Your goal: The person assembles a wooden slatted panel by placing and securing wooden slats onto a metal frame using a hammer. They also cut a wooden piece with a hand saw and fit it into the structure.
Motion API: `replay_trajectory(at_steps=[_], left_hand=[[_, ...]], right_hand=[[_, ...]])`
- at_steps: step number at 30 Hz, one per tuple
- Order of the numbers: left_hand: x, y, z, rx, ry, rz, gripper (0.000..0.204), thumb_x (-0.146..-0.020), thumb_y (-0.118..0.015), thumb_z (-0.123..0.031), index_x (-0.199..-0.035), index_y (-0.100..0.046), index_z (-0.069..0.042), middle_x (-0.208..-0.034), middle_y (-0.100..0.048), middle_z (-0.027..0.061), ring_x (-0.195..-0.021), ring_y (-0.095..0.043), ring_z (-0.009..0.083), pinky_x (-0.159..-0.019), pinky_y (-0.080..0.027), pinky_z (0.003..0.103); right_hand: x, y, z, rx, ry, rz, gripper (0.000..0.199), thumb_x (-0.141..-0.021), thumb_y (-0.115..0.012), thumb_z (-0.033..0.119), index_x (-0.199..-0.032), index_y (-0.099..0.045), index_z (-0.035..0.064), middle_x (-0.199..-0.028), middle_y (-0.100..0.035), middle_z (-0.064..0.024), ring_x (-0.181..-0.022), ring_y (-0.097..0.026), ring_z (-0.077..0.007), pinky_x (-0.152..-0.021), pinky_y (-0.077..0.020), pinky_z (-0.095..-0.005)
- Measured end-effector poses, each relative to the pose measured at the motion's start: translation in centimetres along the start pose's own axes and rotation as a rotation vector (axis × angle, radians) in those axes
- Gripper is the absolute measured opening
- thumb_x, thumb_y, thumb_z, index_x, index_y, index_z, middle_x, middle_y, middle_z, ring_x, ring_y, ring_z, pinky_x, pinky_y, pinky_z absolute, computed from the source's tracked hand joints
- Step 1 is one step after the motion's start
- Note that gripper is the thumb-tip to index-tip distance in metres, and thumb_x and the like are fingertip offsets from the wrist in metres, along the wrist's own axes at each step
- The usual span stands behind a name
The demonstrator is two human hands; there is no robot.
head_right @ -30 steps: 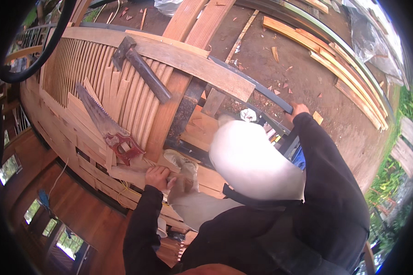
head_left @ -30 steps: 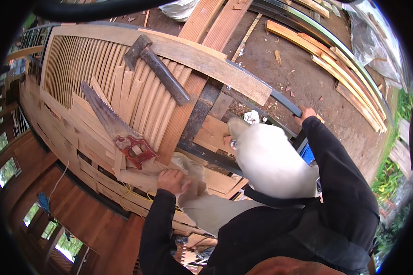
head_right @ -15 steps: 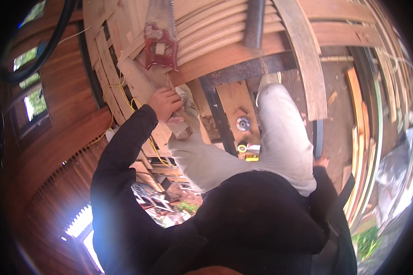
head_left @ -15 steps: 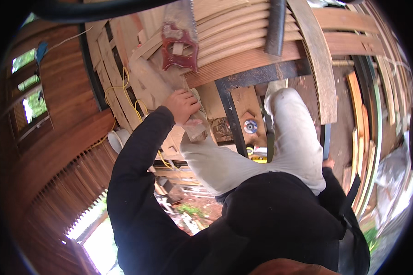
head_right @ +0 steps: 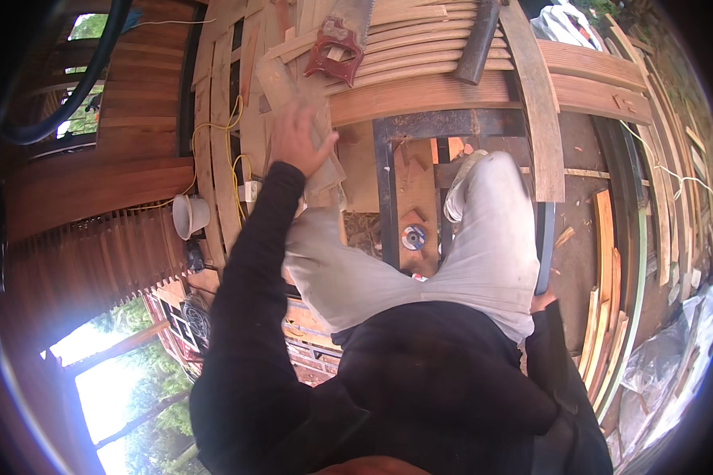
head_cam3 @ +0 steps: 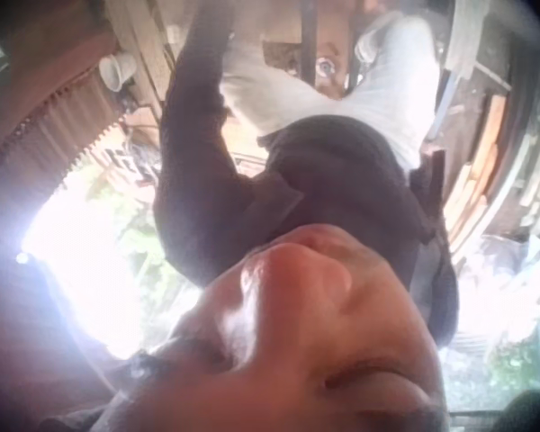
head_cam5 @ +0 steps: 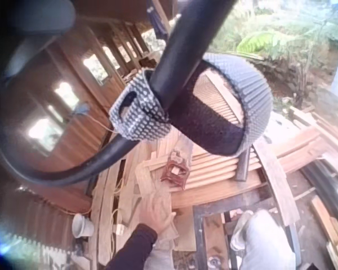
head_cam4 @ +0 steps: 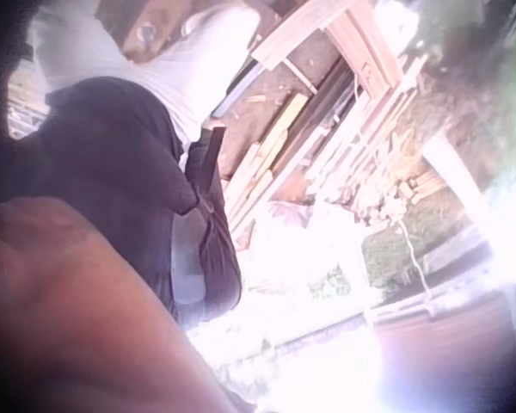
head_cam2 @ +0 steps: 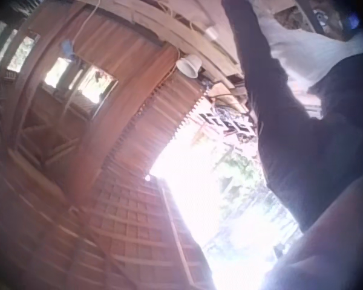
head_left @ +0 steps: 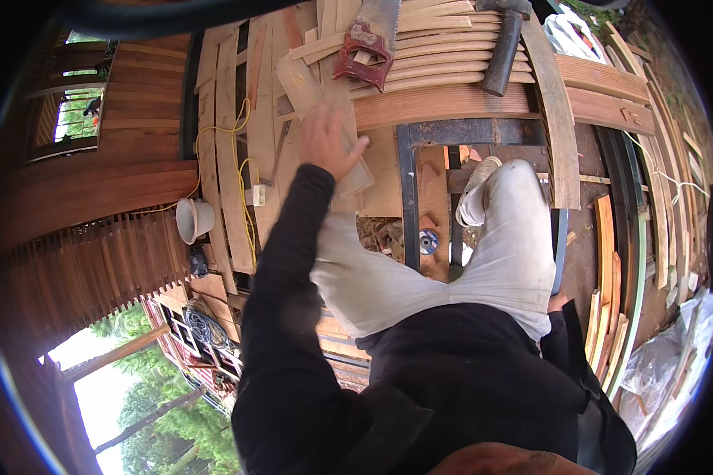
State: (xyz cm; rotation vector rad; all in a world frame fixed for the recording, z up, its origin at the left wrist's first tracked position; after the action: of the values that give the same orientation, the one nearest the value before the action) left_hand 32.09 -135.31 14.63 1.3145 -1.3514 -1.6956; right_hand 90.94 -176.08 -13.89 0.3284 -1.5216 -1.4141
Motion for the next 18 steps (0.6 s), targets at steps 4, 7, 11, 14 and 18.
replay_trajectory(at_steps=[4, 7, 11, 14, 18], left_hand=[[3.1, -2.0, 2.6, 0.268, 0.849, -0.015, 0.1, -0.07, -0.082, -0.043, -0.145, -0.037, 0.005, -0.143, -0.047, 0.0296, -0.132, -0.048, 0.043, -0.111, -0.037, 0.048], [2.9, -3.2, 2.6, 0.459, 0.968, 0.047, 0.096, -0.072, -0.082, -0.037, -0.144, -0.038, 0.008, -0.141, -0.052, 0.0278, -0.129, -0.053, 0.0397, -0.109, -0.042, 0.043], [5.6, -2.0, 5.2, 0.748, 0.893, -0.017, 0.101, -0.07, -0.08, -0.037, -0.147, -0.033, 0.009, -0.138, -0.054, 0.03, -0.13, -0.053, 0.0392, -0.109, -0.043, 0.041], [9.5, 0.9, 2.4, 0.701, 0.843, -0.108, 0.101, -0.069, -0.08, -0.032, -0.148, -0.033, 0.009, -0.139, -0.055, 0.0284, -0.128, -0.056, 0.0383, -0.107, -0.044, 0.041], [15.0, 2.5, -0.6, 0.685, 0.801, -0.11, 0.104, -0.069, -0.08, -0.031, -0.153, -0.03, 0.006, -0.142, -0.053, 0.0278, -0.131, -0.054, 0.0368, -0.108, -0.043, 0.04]], right_hand=[[-0.7, 1.3, 1.2, -0.039, -0.061, 0.017, 0.064, -0.077, -0.075, 0.051, -0.123, -0.064, 0.0067, -0.103, -0.07, -0.0279, -0.1, -0.067, -0.0457, -0.087, -0.0538, -0.0513], [-0.6, 1.5, 0.9, -0.048, -0.058, -0.021, 0.07, -0.078, -0.073, 0.054, -0.121, -0.064, -0.0007, -0.102, -0.068, -0.0318, -0.102, -0.066, -0.0475, -0.089, -0.0528, -0.0519], [-0.9, 1.5, 3.8, -0.082, -0.041, -0.014, 0.065, -0.077, -0.069, 0.056, -0.119, -0.068, 0.0063, -0.104, -0.069, -0.0288, -0.105, -0.065, -0.0459, -0.089, -0.0528, -0.0521], [-0.3, 2.5, 4.7, -0.13, -0.057, 0.001, 0.065, -0.078, -0.07, 0.056, -0.116, -0.069, 0.0031, -0.104, -0.069, -0.0303, -0.105, -0.065, -0.0462, -0.09, -0.0524, -0.0516], [1.0, 5.5, 6.0, -0.238, -0.068, -0.06, 0.066, -0.079, -0.071, 0.054, -0.112, -0.069, -0.0023, -0.103, -0.068, -0.0325, -0.105, -0.065, -0.0472, -0.09, -0.0521, -0.0509]])
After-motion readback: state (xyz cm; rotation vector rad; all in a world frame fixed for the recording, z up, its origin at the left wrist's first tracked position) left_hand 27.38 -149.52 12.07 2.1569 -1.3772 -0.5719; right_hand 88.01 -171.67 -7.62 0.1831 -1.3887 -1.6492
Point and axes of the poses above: each hand's wrist, its own x-axis away from the middle knuckle, its own y-axis out of the back of the hand, z = x × y, the point moved 7 cm from there along -x, towards the middle knuckle
